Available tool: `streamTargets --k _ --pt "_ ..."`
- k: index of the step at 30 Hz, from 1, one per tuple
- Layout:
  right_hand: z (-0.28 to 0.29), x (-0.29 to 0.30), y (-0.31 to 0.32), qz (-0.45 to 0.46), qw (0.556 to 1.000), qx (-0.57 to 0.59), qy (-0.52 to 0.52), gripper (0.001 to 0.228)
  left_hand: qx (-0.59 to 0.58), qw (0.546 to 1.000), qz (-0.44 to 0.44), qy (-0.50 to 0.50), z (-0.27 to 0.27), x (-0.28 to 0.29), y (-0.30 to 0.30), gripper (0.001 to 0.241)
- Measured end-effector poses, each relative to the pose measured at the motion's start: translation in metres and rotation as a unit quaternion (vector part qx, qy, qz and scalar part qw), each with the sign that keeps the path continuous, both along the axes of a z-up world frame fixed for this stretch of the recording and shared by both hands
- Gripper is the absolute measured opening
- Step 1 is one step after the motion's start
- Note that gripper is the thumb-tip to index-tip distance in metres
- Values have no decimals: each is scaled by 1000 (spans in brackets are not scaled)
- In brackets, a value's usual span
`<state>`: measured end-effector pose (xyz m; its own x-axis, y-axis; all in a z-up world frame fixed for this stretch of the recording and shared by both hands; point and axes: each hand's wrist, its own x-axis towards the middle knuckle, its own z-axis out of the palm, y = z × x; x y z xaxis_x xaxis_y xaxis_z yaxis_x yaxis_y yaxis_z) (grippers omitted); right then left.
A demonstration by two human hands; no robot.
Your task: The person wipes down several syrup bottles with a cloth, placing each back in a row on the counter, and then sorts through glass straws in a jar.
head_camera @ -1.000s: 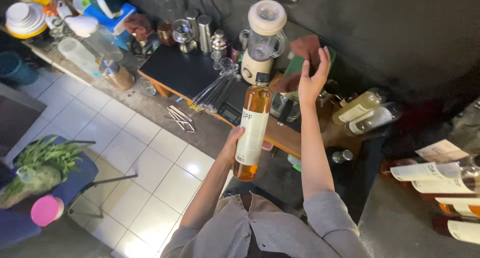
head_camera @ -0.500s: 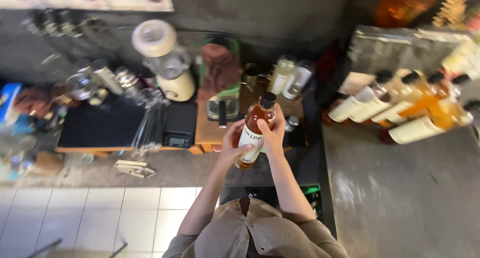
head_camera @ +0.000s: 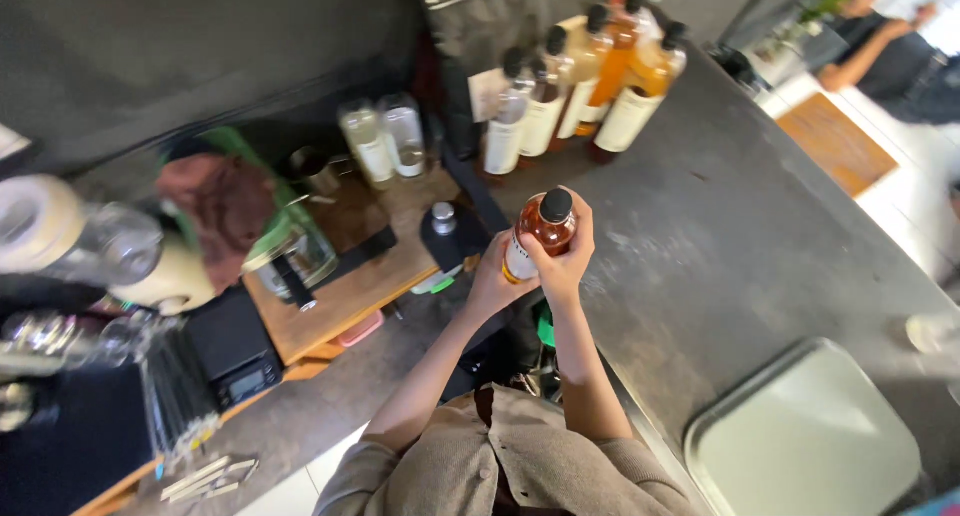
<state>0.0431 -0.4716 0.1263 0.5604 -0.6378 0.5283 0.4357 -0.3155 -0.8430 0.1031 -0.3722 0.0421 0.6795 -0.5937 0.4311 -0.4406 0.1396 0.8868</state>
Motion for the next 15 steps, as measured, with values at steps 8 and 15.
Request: streamTargets --k 8,15 --pt "-19 -42 -57 -107 994 -22 21 69 69 995 -78 -6 -30 -24 -75 77" --pt "-11 -47 -83 -95 995 -5 26 77 14 992 -121 21 -50 -20 -104 80"
